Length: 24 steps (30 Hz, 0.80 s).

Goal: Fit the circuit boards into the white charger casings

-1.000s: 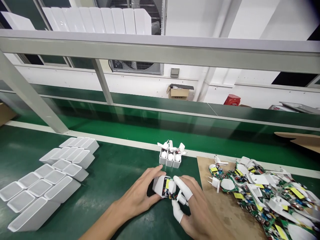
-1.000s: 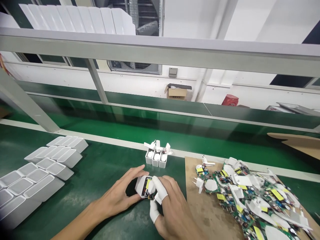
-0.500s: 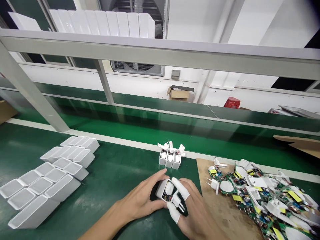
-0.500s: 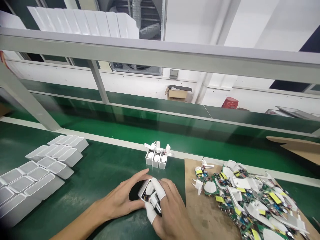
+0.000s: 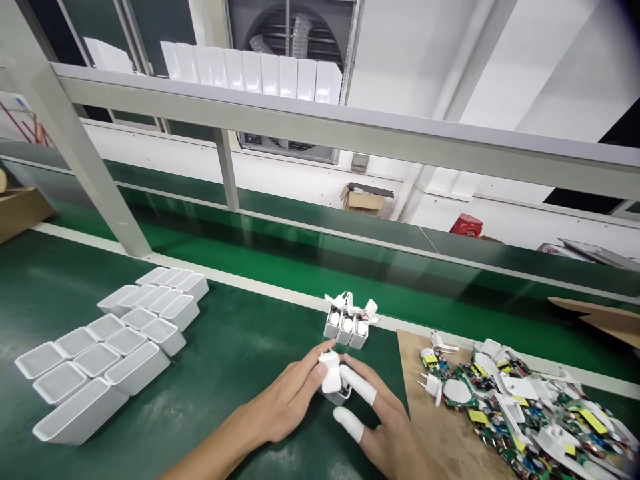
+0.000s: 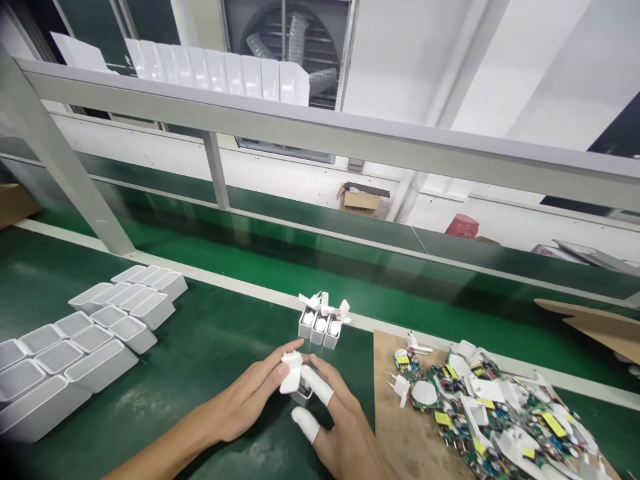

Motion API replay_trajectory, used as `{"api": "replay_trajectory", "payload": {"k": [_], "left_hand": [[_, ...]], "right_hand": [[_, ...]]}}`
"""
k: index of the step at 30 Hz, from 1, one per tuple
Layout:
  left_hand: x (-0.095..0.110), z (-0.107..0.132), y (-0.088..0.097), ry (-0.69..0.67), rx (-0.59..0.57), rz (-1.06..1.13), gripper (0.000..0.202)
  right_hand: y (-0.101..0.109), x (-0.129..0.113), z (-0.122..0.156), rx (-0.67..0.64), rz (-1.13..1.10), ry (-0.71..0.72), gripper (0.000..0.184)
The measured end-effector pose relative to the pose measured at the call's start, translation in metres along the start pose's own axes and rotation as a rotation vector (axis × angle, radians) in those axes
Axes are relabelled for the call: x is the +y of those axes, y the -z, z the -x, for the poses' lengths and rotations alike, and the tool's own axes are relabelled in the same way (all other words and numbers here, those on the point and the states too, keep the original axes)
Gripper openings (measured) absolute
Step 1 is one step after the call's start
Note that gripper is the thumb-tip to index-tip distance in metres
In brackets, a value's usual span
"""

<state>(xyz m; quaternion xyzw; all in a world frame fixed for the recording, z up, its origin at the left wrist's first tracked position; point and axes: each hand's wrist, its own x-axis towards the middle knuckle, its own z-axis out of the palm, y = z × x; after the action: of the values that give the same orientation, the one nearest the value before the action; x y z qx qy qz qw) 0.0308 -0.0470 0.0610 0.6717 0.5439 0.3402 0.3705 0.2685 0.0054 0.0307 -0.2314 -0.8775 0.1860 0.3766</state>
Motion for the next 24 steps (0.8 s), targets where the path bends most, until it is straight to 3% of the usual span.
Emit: {"api": "replay_trajectory", "payload": {"k": [4,9,13,16,18,21,24], "left_hand": [[0.003,-0.001,-0.001,-0.012,0.059,-0.041,0.051],[-0.001,-0.003,0.001,-0.074,0.023,-0.015,0.059],[-0.009,-0.005,-0.002,-0.227,0.024,0.022,0.090],[-0.011,-0.006,-0.007,-0.324,0.077,-0.036,0.107],[-0.008,-0.007,-0.009,-0.341,0.099,-0.093,0.088],[-0.003,-0.007,-0.008,-0.290,0.102,-0.093,0.051],[0.001,-0.007,-0.005,-0.229,0.101,-0.060,0.039]], "right_hand": [[-0.007,-0.001,-0.004,0.063,0.074,0.106,0.047],[-0.008,-0.004,-0.007,0.080,0.123,0.158,0.046],[0.003,-0.007,-0.006,0.157,0.096,0.139,0.046],[0.005,-0.006,-0.005,0.033,0.071,0.091,0.042],[0.002,-0.004,-0.004,-0.039,0.058,0.065,0.043],[-0.004,-0.001,-0.004,0.022,0.042,0.035,0.046],[-0.005,-0.001,-0.003,0.018,0.031,0.011,0.050]]}}
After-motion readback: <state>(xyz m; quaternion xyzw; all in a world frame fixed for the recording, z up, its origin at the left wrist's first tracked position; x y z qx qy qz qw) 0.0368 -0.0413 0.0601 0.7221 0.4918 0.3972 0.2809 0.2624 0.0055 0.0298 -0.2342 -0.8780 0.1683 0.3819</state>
